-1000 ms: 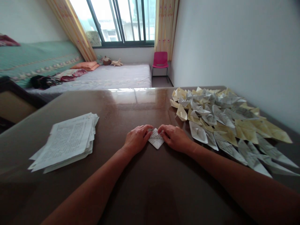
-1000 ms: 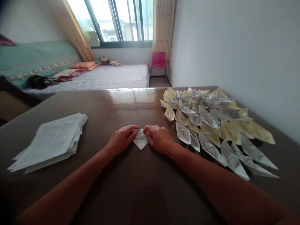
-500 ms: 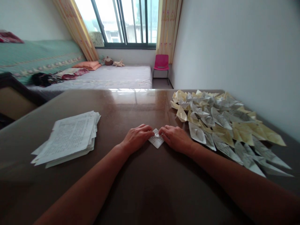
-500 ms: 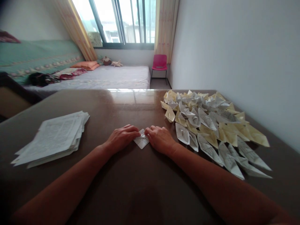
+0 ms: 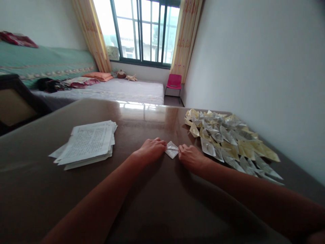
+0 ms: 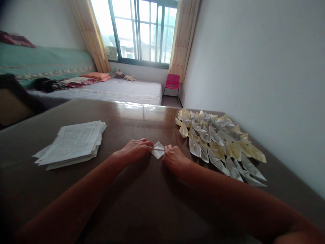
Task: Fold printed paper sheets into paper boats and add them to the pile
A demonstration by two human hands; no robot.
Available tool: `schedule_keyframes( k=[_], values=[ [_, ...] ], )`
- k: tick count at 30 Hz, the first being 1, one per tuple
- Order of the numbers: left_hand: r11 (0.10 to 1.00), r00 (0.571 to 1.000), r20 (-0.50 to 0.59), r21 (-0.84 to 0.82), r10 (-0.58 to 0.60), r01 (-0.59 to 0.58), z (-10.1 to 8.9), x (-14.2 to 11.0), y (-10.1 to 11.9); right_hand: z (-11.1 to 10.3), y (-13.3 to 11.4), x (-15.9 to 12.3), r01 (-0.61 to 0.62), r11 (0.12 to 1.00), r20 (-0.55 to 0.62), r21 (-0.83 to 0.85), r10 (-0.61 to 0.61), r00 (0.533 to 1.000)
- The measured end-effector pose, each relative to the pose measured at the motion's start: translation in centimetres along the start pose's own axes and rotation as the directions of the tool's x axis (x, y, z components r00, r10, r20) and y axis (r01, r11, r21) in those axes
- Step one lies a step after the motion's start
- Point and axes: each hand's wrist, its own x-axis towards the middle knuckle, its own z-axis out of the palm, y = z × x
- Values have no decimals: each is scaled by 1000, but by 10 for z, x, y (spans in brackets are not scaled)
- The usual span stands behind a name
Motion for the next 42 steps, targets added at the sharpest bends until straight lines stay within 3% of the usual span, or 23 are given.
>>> schedule_keyframes(
  k=[3, 7, 11, 17, 21, 24, 27, 29, 36, 38, 42],
  values=[
    [1000, 1000, -1, -29, -5, 5, -1, -1, 3, -8, 6, 2, -8, 999, -36, 34, 9, 999],
    [1000, 1000, -4, -24, 1, -2, -1, -2, 4, -2, 3, 5, -33, 995, -215, 92, 52, 975],
    [999, 1000, 12, -35, -2, 3, -1, 3, 1, 8, -1, 5, -22, 992, -179, 127, 45, 983],
    [993, 994, 67, -71, -90, 95, 5, 34, -1, 7, 13, 7, 67, 974, -202, 217, -22, 979],
    [978, 981, 101, -110, -165, 175, 12, 61, -5, 25, 26, 13, 76, 922, -298, 380, 44, 954],
    [959, 962, 203, -178, -184, 221, 14, 77, -16, 46, 35, 21, 96, 795, -354, 599, 155, 922],
    [918, 936, 305, -294, -175, 267, 14, 86, -27, 60, 40, 29, 137, 574, -349, 807, 278, 895],
    [873, 925, 344, -388, -160, 295, 15, 87, -32, 63, 42, 33, 150, 476, -342, 867, 348, 873],
    [617, 940, 275, -709, -202, 340, 13, 55, -37, 62, 45, 34, 109, 317, -285, 942, 587, 757],
    [530, 946, 221, -787, -236, 316, 10, 40, -37, 60, 40, 35, 124, 263, -262, 957, 597, 758],
    [415, 947, 100, -881, -304, 226, 8, 21, -37, 52, 26, 46, 238, 102, -257, 966, 495, 830]
  ],
)
